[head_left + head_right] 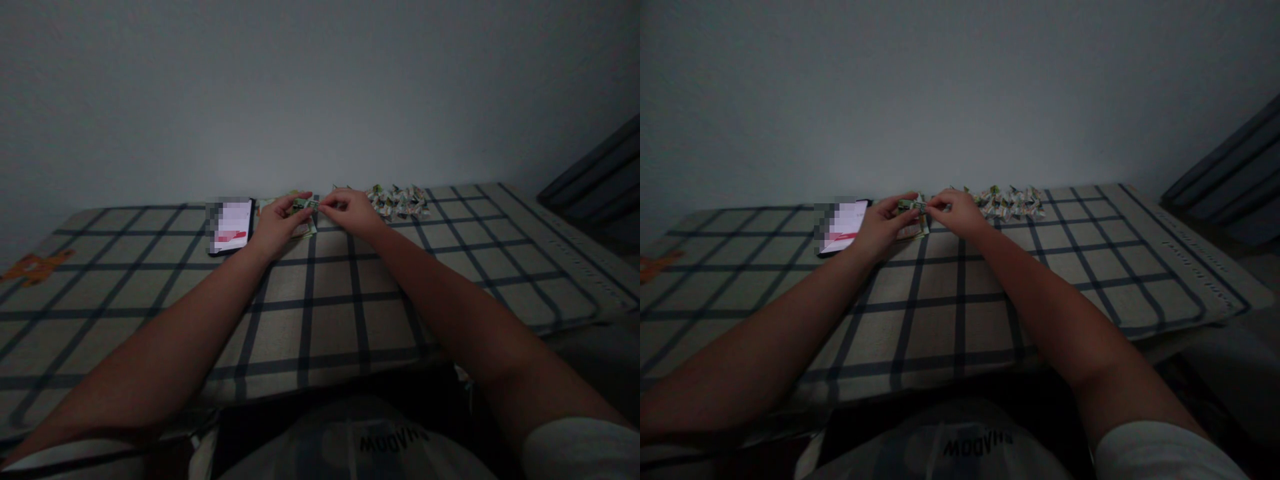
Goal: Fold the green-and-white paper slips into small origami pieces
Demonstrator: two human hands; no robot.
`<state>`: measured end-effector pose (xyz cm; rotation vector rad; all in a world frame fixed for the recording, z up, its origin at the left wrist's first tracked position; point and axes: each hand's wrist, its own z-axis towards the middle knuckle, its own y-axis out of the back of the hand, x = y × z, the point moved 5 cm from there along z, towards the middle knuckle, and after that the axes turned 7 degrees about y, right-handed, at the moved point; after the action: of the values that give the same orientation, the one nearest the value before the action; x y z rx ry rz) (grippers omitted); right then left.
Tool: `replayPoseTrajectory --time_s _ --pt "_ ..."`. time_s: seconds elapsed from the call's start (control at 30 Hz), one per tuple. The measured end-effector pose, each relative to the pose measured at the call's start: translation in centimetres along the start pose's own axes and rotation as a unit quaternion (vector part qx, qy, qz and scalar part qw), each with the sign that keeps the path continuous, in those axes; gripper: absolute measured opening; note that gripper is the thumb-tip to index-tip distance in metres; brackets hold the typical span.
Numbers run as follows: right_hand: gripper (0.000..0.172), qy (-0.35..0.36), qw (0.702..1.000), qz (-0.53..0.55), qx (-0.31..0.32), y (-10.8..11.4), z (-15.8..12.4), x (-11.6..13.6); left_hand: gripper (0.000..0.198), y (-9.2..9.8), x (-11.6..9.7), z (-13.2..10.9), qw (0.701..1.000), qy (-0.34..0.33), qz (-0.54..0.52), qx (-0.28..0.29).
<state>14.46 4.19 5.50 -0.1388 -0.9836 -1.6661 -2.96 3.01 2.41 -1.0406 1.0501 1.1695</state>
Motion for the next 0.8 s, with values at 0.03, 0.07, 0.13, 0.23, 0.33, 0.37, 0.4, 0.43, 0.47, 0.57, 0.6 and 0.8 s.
replayPoseTrajectory --time_s 0.03,0.07,0.13,0.23,0.33,0.37,0.4,0.43,0.47,0.57,0.6,0.8 --pt "0.012 -0.007 1.000 0.008 -0.011 -0.02 0.00 -0.10 0.054 0.05 0.13 0.05 1.000 0.004 -0.002 -0.001" --pt "0.016 -0.016 0.999 0.017 -0.024 -0.03 0.00 -0.23 0.055 0.13 0.27 0.11 1.000 0.008 -0.005 -0.003" --pt "0.028 -0.034 0.998 0.029 -0.049 0.00 -0.02 -0.47 0.058 0.26 0.48 0.21 1.000 0.009 -0.014 -0.006" --pt "0.026 -0.038 0.998 0.025 -0.048 0.01 0.00 -0.44 0.062 0.30 0.51 0.29 0.999 -0.003 -0.039 -0.005" --pt "0.019 -0.031 0.999 0.012 -0.032 0.12 0.00 -0.10 0.063 0.16 0.46 0.31 0.998 0.002 -0.062 -0.003" --pt "0.020 -0.031 0.999 0.008 -0.031 0.19 -0.01 -0.01 0.061 0.11 0.46 0.31 0.998 0.007 -0.065 -0.003" --pt "0.020 -0.031 0.999 0.006 -0.031 0.25 -0.02 0.06 0.059 0.06 0.46 0.29 0.998 0.011 -0.066 -0.003" --pt "0.020 -0.031 0.999 0.004 -0.032 0.29 -0.03 0.11 0.055 0.03 0.45 0.26 0.998 0.015 -0.066 -0.004" --pt "0.020 -0.030 0.999 0.002 -0.033 0.31 -0.04 0.14 0.051 0.00 0.45 0.23 0.998 0.018 -0.065 -0.006" --pt "0.020 -0.029 0.999 0.000 -0.034 0.30 -0.09 0.10 0.042 0.03 0.36 0.14 0.998 0.014 -0.053 -0.015" --pt "0.020 -0.029 0.999 -0.002 -0.033 0.29 -0.10 0.05 0.040 0.05 0.33 0.12 0.999 0.009 -0.046 -0.017" --pt "0.020 -0.027 0.999 -0.009 -0.032 0.40 -0.12 0.01 0.035 0.17 0.42 0.25 1.000 -0.004 -0.013 -0.013"
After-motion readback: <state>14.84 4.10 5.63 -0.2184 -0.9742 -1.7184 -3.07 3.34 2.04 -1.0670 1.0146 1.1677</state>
